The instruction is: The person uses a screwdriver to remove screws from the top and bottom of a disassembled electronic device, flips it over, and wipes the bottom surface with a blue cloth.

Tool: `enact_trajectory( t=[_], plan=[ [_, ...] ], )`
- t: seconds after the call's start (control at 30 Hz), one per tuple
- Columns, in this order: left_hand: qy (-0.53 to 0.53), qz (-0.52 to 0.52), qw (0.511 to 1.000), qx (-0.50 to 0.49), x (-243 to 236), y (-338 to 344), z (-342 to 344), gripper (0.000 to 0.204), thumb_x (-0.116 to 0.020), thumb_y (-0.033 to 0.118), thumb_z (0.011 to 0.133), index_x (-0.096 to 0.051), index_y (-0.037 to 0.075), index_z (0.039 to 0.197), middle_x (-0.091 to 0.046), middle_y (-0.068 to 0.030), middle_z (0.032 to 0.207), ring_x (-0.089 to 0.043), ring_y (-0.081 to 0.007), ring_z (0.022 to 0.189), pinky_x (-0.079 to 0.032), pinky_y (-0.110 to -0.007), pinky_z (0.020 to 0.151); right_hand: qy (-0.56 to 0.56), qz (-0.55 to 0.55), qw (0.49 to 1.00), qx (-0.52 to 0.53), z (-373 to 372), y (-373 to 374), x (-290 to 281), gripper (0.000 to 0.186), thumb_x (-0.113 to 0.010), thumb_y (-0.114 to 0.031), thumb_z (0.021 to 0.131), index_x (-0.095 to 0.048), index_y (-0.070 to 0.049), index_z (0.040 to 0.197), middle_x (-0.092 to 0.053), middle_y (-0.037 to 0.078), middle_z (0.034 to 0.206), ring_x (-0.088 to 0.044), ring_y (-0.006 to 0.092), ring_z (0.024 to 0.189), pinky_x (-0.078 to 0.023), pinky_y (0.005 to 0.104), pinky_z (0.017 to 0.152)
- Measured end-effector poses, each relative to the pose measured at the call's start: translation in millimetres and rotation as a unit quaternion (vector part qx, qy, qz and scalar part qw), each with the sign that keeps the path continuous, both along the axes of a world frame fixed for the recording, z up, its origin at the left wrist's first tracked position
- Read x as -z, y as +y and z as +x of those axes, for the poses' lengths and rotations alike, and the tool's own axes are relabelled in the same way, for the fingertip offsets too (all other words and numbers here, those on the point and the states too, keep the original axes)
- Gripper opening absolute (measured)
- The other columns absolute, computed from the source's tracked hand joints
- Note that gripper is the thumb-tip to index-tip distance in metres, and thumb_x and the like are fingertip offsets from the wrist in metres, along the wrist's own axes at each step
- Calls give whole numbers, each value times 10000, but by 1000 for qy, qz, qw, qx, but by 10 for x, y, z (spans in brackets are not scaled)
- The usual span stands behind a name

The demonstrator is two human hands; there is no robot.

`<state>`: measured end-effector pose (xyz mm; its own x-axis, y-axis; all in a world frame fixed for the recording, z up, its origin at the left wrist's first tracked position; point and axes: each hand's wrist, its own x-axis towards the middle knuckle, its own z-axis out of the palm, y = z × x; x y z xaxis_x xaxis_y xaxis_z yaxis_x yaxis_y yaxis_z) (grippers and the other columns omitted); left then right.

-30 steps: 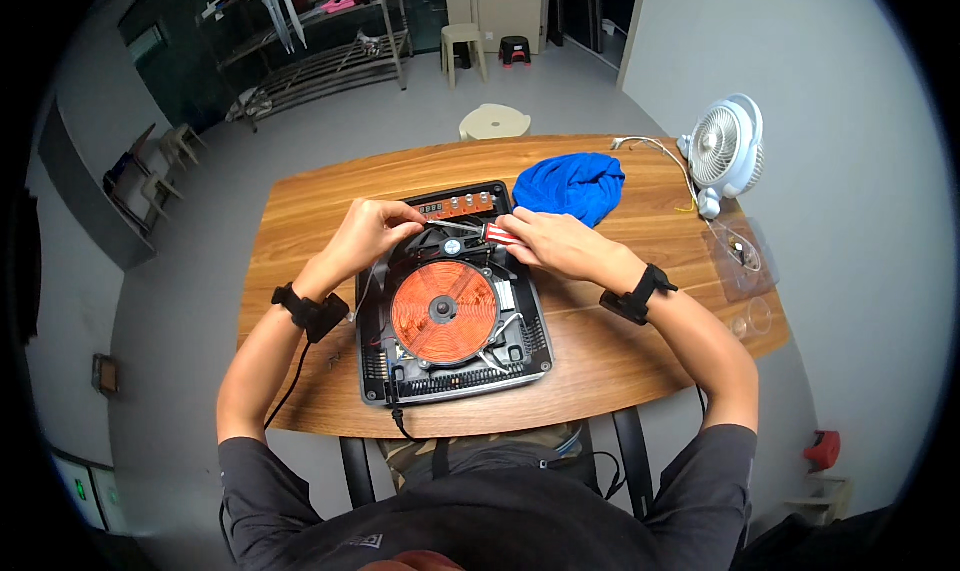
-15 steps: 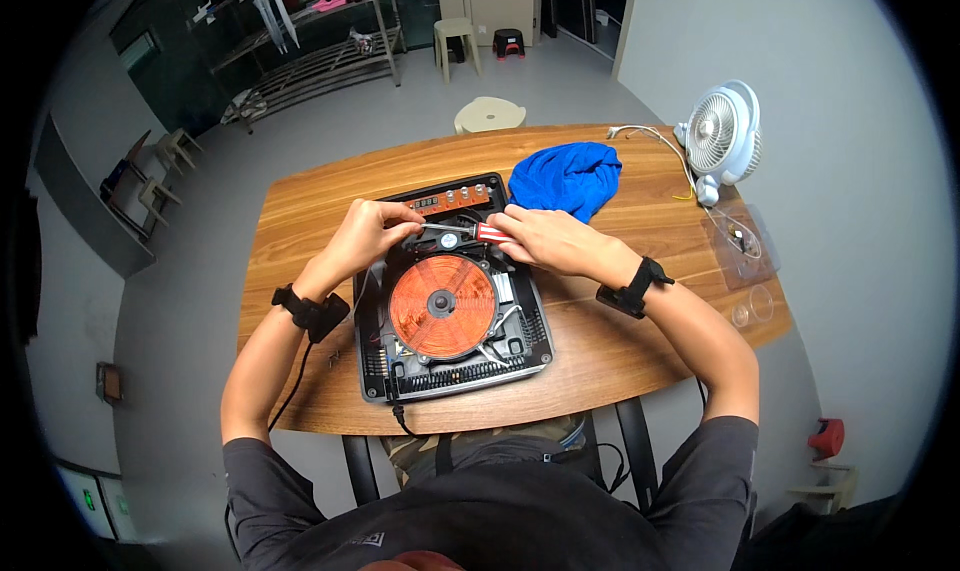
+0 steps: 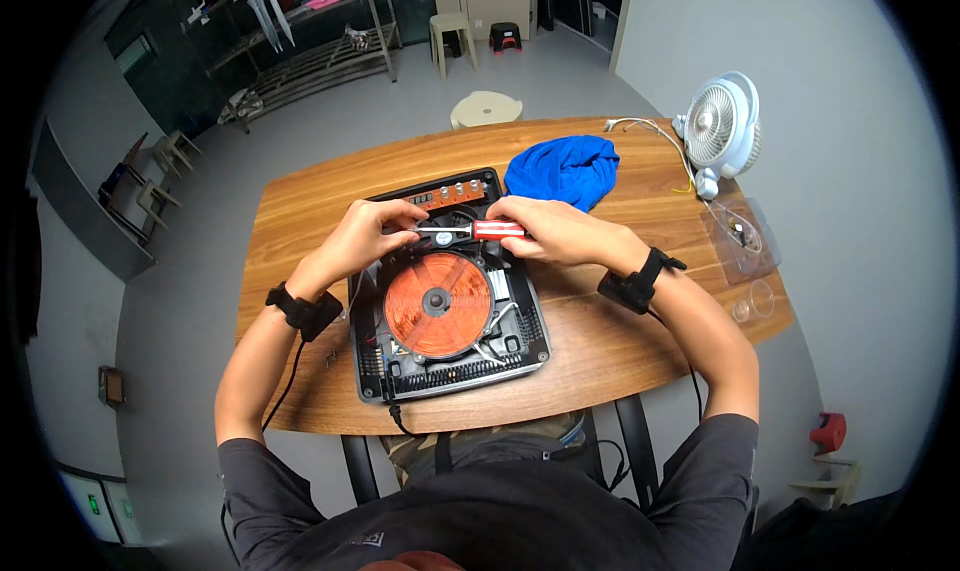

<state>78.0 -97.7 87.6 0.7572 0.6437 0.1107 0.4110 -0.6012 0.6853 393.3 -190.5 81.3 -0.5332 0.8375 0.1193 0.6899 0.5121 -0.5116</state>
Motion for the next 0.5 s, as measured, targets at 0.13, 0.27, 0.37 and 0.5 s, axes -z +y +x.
enact_trajectory(
  t=[0.13, 0.27, 0.37, 0.5],
  plan=[
    [50, 41, 998, 25, 12, 46, -51, 594, -826, 86, 850, -614, 25, 1401, -761, -186, 1191, -740, -286, 1105, -583, -398, 952, 34, -25, 999, 26, 102, 10, -30, 353, -676, -168, 948, -533, -11, 1230, -670, 195, 1098, -679, 315, 991, -540, 398, 864],
    [83, 131, 988, 20, 105, 251, -175, 624, -841, 154, 828, -611, 29, 1394, -720, -214, 1239, -689, -381, 1154, -563, -443, 983, 38, -30, 998, 32, 227, 53, -119, 361, -699, -184, 919, -550, -16, 1201, -682, 204, 1071, -683, 334, 949, -535, 406, 824],
    [168, 173, 971, 6, 85, 415, -175, 550, -829, 161, 836, -655, 42, 1343, -727, -187, 1208, -685, -392, 1132, -565, -454, 974, 25, -14, 999, 40, 384, 97, -173, 337, -720, -174, 910, -571, 1, 1156, -669, 162, 1033, -666, 267, 946, -526, 373, 845],
    [222, 196, 955, 15, 117, 711, 12, 402, -817, 146, 825, -737, 68, 1211, -722, -159, 1167, -687, -380, 1084, -565, -464, 932, 18, 41, 998, 55, 538, 203, -328, 268, -766, -157, 900, -641, -9, 1085, -696, 143, 967, -671, 245, 892, -531, 362, 807]
  ],
)
